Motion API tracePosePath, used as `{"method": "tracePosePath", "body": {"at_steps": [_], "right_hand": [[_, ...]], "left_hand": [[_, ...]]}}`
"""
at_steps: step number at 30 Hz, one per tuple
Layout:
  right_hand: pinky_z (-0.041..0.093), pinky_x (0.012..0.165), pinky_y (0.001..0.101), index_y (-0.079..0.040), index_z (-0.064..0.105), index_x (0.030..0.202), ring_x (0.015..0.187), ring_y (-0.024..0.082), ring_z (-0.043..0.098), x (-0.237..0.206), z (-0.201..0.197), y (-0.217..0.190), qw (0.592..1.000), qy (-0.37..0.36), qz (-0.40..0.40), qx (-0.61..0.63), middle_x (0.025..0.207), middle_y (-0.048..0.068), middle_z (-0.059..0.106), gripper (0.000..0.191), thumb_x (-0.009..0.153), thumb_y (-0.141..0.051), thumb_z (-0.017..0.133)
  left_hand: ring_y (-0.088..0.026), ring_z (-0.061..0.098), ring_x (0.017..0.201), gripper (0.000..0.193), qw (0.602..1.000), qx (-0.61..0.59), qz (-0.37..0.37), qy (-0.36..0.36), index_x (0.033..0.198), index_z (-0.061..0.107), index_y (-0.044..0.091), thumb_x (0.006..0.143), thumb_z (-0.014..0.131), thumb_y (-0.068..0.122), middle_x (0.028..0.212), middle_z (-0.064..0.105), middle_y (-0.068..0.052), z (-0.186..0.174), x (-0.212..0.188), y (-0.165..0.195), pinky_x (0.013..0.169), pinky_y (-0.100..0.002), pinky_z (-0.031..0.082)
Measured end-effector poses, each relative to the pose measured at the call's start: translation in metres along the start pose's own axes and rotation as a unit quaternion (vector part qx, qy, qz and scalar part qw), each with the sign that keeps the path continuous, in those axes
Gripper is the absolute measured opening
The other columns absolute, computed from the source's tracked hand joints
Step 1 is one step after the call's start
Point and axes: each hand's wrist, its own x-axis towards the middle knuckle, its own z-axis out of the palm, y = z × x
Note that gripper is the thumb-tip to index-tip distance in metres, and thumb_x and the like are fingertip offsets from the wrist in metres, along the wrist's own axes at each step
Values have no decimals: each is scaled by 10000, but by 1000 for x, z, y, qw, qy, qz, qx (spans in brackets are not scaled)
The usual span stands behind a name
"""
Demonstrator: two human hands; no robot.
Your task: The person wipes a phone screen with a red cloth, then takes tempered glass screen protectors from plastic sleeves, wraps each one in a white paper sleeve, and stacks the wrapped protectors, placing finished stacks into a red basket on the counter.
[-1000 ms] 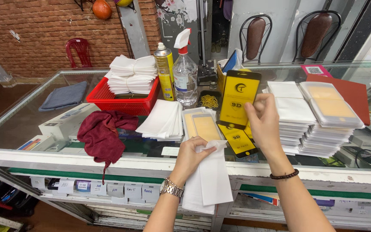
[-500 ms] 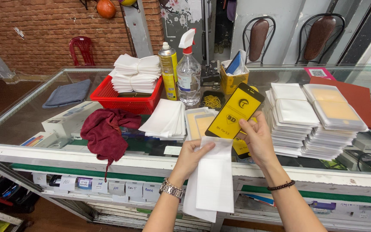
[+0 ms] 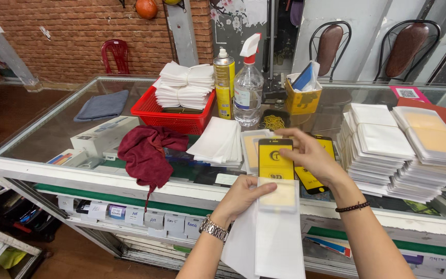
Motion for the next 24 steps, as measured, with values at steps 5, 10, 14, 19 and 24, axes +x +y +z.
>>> {"method": "tracePosePath", "body": {"at_steps": [5, 10, 14, 19, 24], "right_hand": [[502, 679, 226, -45, 695, 1309, 807, 82, 597, -17, 15, 12, 991, -76, 88, -68, 961, 59, 703, 377, 962, -195, 688], [537, 698, 244, -165, 536, 1400, 809, 61, 640, -19, 30, 13, 989, -99, 108, -5, 971, 10, 721, 527, 894, -158, 681], [546, 701, 304, -111, 529, 1368, 828, 114, 673, 26, 26, 20, 994, 109, 15, 25, 986, 84, 724, 472, 911, -125, 644], [547, 794, 323, -90, 722, 1203, 891, 173, 668, 74, 25, 43, 931, 267, -64, -242, 1018, 103, 748, 249, 1013, -196, 602], [541, 841, 337, -160, 710, 1117, 987, 257, 657, 48, 48, 57, 748, 273, -290, -531, 1130, 102, 694, 254, 920, -319, 718]], "left_hand": [[-82, 706, 752, 317, 998, -26, 16, 52, 1023, 784, -46, 932, 744, 256, 900, 788, -79, -17, 7, 9, 671, -230, 547], [-87, 685, 700, 330, 990, -64, 27, 122, 971, 785, -50, 932, 736, 273, 847, 781, -76, -28, 19, 14, 628, -240, 541], [-66, 610, 692, 347, 973, -22, 45, 227, 943, 806, -63, 942, 753, 280, 808, 746, -54, -36, 16, 17, 641, -229, 488], [-66, 640, 786, 273, 960, 40, 95, 262, 935, 787, -25, 855, 780, 236, 865, 768, -37, -41, -1, 20, 732, -233, 520], [-98, 645, 801, 256, 903, 194, 136, 358, 928, 800, 6, 825, 821, 239, 829, 754, -82, -38, 0, 30, 774, -252, 513]]}}
